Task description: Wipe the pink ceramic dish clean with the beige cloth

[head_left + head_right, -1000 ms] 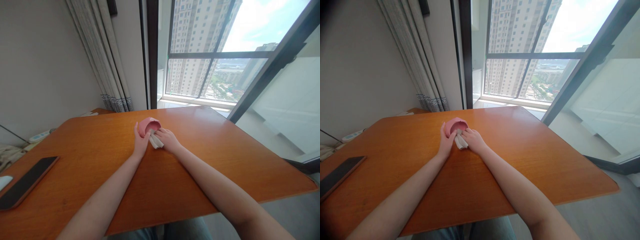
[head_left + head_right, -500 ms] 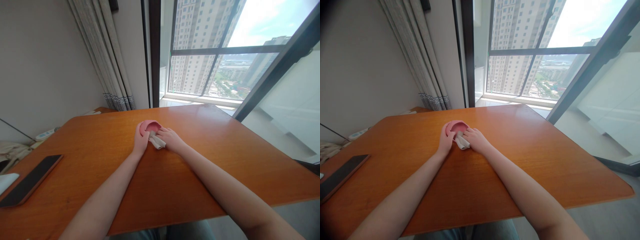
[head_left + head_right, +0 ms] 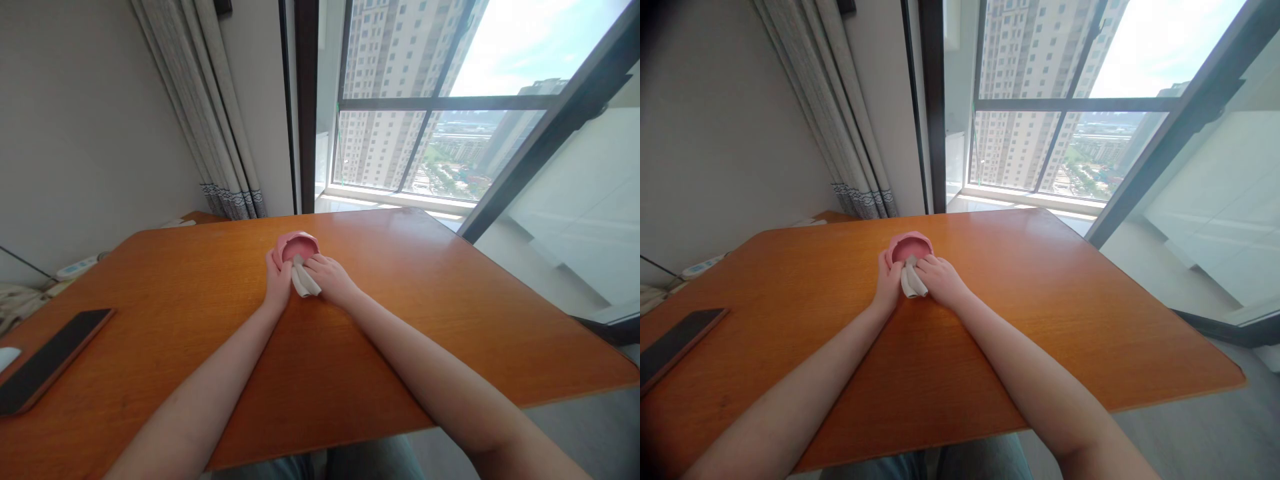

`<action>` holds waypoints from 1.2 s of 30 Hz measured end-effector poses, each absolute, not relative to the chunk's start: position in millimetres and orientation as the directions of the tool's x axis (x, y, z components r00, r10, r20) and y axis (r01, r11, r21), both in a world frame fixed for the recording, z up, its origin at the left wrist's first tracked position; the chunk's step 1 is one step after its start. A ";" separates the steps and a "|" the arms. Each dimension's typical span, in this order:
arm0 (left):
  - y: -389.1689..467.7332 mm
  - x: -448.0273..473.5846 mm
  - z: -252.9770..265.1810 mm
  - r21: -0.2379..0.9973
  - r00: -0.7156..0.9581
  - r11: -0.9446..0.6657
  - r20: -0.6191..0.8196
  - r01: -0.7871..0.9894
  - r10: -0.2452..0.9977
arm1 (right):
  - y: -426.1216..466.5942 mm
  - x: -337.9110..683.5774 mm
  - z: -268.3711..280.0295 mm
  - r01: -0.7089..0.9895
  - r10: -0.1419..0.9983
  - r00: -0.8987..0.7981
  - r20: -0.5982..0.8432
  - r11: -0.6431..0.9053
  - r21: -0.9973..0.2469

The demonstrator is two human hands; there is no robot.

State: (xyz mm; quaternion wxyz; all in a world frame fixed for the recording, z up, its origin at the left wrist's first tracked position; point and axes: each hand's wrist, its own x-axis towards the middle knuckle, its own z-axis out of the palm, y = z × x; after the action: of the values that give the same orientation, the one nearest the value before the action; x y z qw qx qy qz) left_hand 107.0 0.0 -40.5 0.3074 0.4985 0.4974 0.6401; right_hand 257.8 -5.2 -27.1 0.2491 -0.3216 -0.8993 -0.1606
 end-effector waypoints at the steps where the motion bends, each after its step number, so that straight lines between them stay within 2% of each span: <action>1: 0.8 103.2 -37.6 0.928 -0.300 -0.340 0.371 0.153 0.878 | -3.9 260.1 -26.3 0.652 0.487 -0.677 0.552 0.744 0.143; 5: 0.2 100.8 -33.5 0.887 -0.229 -0.410 0.453 0.212 0.862 | -0.1 268.8 -26.0 0.661 0.474 -0.673 0.567 0.729 0.175; 11: -10.3 120.3 -37.2 0.941 -0.237 -0.338 0.331 0.015 0.913 | -2.8 261.8 -32.8 0.681 0.478 -0.644 0.597 0.715 0.161; 15: -7.0 109.3 -30.8 0.939 -0.245 -0.326 0.343 0.108 0.907 | -2.8 261.2 -28.4 0.653 0.487 -0.687 0.540 0.739 0.165; 20: 5.2 95.1 -32.3 0.907 -0.092 -0.366 0.391 0.209 0.916 | 2.9 273.4 -24.7 0.615 0.477 -0.724 0.498 0.773 0.154; 22: 5.6 100.7 -37.6 0.922 -0.107 -0.355 0.372 0.155 0.922 | 3.4 274.1 -26.4 0.627 0.493 -0.714 0.497 0.766 0.143; 26: 0.6 116.8 -47.5 0.942 -0.251 -0.335 0.318 -0.025 0.914 | -1.5 265.8 -28.8 0.669 0.537 -0.670 0.512 0.736 0.103; 28: 0.1 117.7 -48.9 0.951 -0.244 -0.303 0.280 -0.059 0.928 | -4.1 262.6 -27.3 0.672 0.548 -0.661 0.513 0.736 0.080; 31: 3.3 109.0 -45.7 0.967 -0.217 -0.255 0.253 0.017 0.943 | -4.2 265.5 -21.9 0.649 0.540 -0.682 0.494 0.758 0.067; 36: 5.9 97.3 -37.2 0.928 -0.188 -0.327 0.358 0.176 0.915 | -0.4 276.2 -18.5 0.627 0.520 -0.700 0.489 0.776 0.072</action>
State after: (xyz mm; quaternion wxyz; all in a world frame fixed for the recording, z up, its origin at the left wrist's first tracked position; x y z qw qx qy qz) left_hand 97.3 5.9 -37.2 0.3106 0.5566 0.4898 0.5948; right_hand 276.2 -0.4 -18.5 0.2273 -0.3136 -0.9144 -0.1176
